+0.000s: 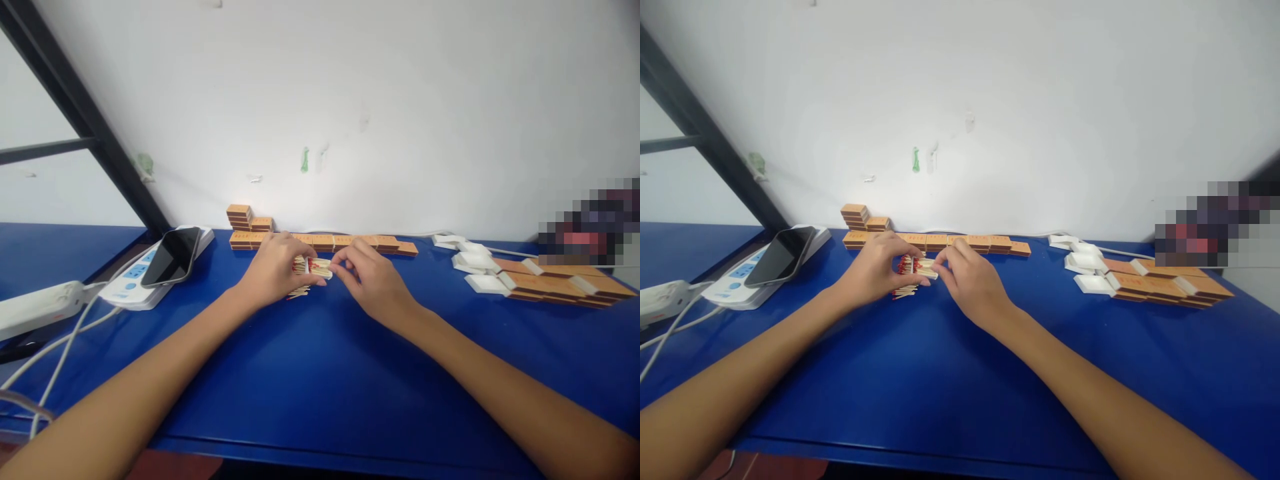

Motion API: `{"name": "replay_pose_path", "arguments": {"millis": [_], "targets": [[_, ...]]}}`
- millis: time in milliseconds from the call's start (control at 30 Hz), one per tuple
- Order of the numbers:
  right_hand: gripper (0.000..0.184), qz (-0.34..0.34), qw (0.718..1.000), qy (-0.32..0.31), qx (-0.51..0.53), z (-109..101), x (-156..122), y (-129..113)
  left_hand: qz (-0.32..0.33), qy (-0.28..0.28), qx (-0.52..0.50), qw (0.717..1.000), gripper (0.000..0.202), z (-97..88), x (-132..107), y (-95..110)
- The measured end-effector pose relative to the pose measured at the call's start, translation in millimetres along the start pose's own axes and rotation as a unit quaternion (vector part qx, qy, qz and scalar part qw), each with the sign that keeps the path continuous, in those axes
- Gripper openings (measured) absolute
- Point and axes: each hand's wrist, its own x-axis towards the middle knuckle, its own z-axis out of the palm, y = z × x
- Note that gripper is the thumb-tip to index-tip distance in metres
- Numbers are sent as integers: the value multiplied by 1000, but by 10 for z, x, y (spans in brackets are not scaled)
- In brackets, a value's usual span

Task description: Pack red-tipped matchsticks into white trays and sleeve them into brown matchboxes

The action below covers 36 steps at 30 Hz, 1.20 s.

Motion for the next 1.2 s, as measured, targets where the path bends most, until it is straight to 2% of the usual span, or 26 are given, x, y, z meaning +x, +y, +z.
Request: {"name": "replay_pose_path", "arguments": {"millis": [200,400,600,667,800,867,1200], "targets": [[12,-16,1000,-24,2,6,-30,-55,11,0,-30,999,37,13,-2,45],[13,-5,1000,0,18,-12,-11,-40,14,8,-33,999,46,11,1,19],[11,-21,999,38,28,6,-18,-54,1,10,-15,1000,40,-57,18,-26],[12,-31,998,18,42,45,-37,-81,-17,18,6,1000,37,-90,23,-71],[12,-69,992,-94,56,182,-74,-139,-36,31,34,998,35,-116,23,-153],[12,-76,988,-126,49,247,-78,-162,-36,28,37,998,33,-110,22,-169],[5,-43,986,-152,47,290,-78,-155,-34,19,49,998,36,-113,13,-141]]}}
